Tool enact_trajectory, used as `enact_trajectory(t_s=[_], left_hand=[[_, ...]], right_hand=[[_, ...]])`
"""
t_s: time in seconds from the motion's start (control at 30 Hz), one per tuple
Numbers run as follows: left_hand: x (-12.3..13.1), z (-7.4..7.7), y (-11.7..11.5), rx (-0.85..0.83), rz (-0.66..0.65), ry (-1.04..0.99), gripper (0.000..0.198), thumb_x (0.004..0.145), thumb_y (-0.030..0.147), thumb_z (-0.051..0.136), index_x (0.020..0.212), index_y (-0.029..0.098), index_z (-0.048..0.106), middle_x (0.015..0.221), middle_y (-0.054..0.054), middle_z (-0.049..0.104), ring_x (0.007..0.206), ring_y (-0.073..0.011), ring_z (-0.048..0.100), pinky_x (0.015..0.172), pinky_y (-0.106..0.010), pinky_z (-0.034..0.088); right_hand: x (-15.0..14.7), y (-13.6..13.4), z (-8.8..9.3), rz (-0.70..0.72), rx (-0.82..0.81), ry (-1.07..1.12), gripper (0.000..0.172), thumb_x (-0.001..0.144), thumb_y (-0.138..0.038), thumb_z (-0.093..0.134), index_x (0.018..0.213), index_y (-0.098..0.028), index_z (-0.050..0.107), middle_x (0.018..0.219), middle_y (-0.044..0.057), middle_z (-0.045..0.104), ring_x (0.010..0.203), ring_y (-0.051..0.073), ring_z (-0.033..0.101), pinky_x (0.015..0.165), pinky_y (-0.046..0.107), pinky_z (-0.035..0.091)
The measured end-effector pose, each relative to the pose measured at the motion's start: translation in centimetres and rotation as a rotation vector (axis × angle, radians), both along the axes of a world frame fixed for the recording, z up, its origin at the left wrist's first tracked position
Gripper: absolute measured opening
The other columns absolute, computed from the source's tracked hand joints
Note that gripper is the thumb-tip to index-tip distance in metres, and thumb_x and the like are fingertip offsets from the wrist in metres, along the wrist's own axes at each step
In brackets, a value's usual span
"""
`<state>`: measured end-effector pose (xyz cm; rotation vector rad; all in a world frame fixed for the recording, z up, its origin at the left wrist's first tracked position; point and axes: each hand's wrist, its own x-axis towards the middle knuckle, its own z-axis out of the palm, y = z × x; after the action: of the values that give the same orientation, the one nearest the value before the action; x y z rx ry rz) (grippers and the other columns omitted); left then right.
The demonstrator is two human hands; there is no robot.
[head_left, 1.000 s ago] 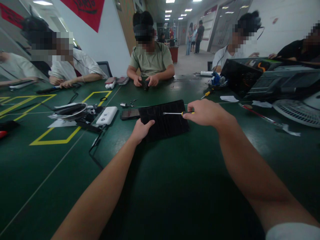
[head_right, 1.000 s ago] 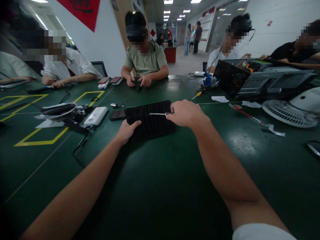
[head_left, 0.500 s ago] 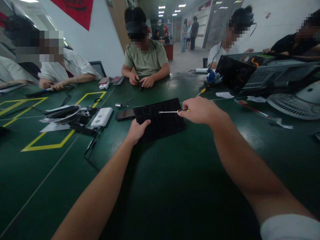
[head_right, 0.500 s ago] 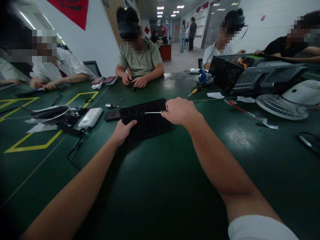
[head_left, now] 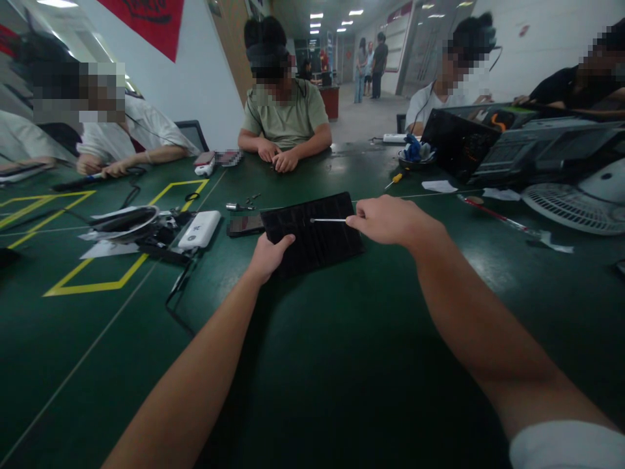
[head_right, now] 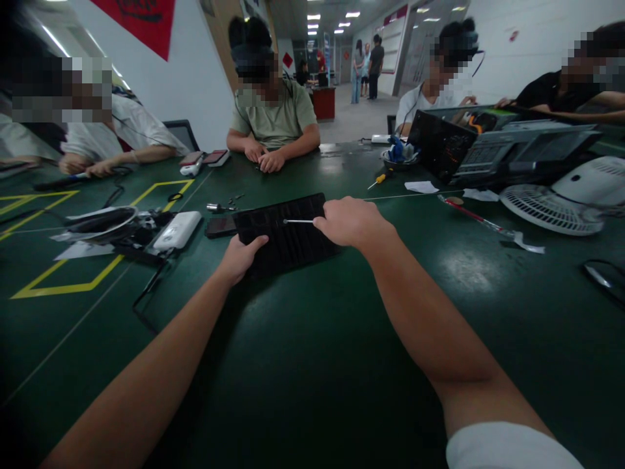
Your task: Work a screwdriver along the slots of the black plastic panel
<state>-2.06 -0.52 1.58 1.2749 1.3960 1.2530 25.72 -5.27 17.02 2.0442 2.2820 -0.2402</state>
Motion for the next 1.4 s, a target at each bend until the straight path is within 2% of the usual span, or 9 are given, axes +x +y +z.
enact_trajectory(t_s=[0.13, 0.23, 0.37, 0.8, 1.17, 1.3, 1.4], left_hand=[[-0.15, -0.27, 0.15, -0.006, 0.001, -0.013, 0.049, 0.072, 0.042, 0.092, 0.113, 0.018, 0.08, 0.118, -0.013, 0.086, 0.118, -0.0376, 0.081, 0.115, -0.059, 0.061], [-0.18, -0.41, 0.25, 0.001, -0.001, -0.011, 0.049, 0.072, 0.043, 0.093, 0.113, 0.018, 0.081, 0.117, -0.013, 0.086, 0.118, -0.0372, 0.081, 0.115, -0.058, 0.061], [-0.12, -0.3, 0.24, 0.007, -0.007, 0.007, 0.046, 0.073, 0.042, 0.091, 0.111, 0.018, 0.081, 0.117, -0.013, 0.086, 0.119, -0.0373, 0.081, 0.116, -0.058, 0.06], [-0.08, -0.23, 0.08, 0.018, -0.013, 0.003, 0.044, 0.074, 0.042, 0.091, 0.11, 0.019, 0.081, 0.118, -0.012, 0.087, 0.12, -0.0377, 0.08, 0.116, -0.057, 0.06], [-0.09, -0.16, 0.07, 0.003, -0.012, 0.007, 0.043, 0.074, 0.042, 0.091, 0.109, 0.019, 0.081, 0.116, -0.012, 0.086, 0.117, -0.0368, 0.08, 0.115, -0.057, 0.06], [-0.2, -0.31, 0.19, 0.017, -0.025, 0.007, 0.045, 0.073, 0.043, 0.091, 0.11, 0.02, 0.081, 0.118, -0.012, 0.086, 0.119, -0.0373, 0.08, 0.116, -0.057, 0.06], [-0.22, -0.33, 0.25, 0.016, -0.022, 0.012, 0.043, 0.074, 0.043, 0.091, 0.109, 0.02, 0.081, 0.117, -0.012, 0.086, 0.119, -0.0374, 0.08, 0.115, -0.057, 0.06]], right_hand=[[0.24, 0.07, -0.29, 0.019, 0.028, 0.009, 0.048, 0.104, -0.051, 0.063, 0.141, -0.022, 0.069, 0.124, 0.019, 0.08, 0.112, 0.039, 0.075, 0.088, 0.047, 0.056], [0.44, 0.22, -0.64, 0.04, 0.049, 0.02, 0.037, 0.103, -0.043, 0.064, 0.134, -0.024, 0.071, 0.122, 0.016, 0.08, 0.111, 0.037, 0.074, 0.084, 0.045, 0.053], [0.54, 0.37, -0.81, 0.055, 0.055, 0.034, 0.032, 0.104, -0.042, 0.063, 0.128, -0.026, 0.074, 0.125, 0.015, 0.08, 0.113, 0.037, 0.074, 0.085, 0.045, 0.053], [0.82, 0.56, -0.39, 0.053, 0.03, 0.005, 0.045, 0.107, -0.052, 0.056, 0.127, -0.024, 0.084, 0.127, 0.018, 0.083, 0.118, 0.04, 0.075, 0.093, 0.05, 0.057], [0.5, 0.44, -0.26, 0.028, -0.031, -0.003, 0.054, 0.111, -0.057, 0.046, 0.128, -0.021, 0.083, 0.129, 0.021, 0.081, 0.121, 0.042, 0.075, 0.096, 0.053, 0.058], [0.4, 0.3, -0.14, 0.053, -0.038, 0.001, 0.05, 0.112, -0.052, 0.044, 0.129, -0.021, 0.079, 0.124, 0.019, 0.081, 0.116, 0.04, 0.076, 0.093, 0.051, 0.056], [0.47, 0.17, -0.11, 0.05, -0.02, 0.005, 0.041, 0.108, -0.046, 0.054, 0.134, -0.023, 0.075, 0.121, 0.018, 0.081, 0.11, 0.037, 0.076, 0.089, 0.047, 0.055]])
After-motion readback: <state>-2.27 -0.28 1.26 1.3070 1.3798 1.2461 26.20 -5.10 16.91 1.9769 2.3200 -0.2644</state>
